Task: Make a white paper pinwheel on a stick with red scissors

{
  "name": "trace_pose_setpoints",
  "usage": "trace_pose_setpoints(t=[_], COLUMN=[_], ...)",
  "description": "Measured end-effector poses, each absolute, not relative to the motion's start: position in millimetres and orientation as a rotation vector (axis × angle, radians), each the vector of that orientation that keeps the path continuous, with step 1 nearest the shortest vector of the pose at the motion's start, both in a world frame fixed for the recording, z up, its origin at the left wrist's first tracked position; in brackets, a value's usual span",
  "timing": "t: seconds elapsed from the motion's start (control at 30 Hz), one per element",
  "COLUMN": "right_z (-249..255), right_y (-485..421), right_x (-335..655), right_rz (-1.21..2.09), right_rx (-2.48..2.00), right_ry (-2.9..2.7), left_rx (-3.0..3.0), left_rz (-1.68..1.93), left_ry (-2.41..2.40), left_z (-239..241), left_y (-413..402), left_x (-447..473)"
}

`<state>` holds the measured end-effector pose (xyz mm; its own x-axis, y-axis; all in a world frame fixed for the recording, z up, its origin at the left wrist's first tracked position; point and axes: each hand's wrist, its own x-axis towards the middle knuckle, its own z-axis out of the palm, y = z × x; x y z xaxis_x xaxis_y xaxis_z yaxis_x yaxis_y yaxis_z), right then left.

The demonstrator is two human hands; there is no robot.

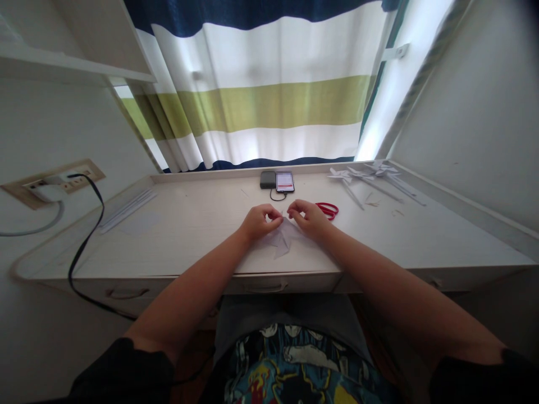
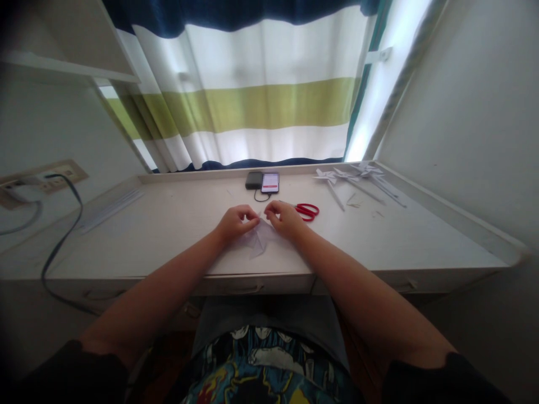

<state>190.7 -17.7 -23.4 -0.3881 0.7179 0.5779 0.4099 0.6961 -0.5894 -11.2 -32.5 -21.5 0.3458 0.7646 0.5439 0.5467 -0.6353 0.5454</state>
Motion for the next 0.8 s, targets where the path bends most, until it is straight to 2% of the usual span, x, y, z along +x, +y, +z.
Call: trace_pose_setpoints(t=[0.8], right_z=[-22.6], right_y=[-22.2], right_x=[189.6], right_rz=[0.456], right_rx=[-0.813], right_ry=[-2.139], left_rx=[2.378], left_rz=[1.137], left_ry=[1.152], left_z=[-21.0], left_y=[-35.3], left_x=[-8.8])
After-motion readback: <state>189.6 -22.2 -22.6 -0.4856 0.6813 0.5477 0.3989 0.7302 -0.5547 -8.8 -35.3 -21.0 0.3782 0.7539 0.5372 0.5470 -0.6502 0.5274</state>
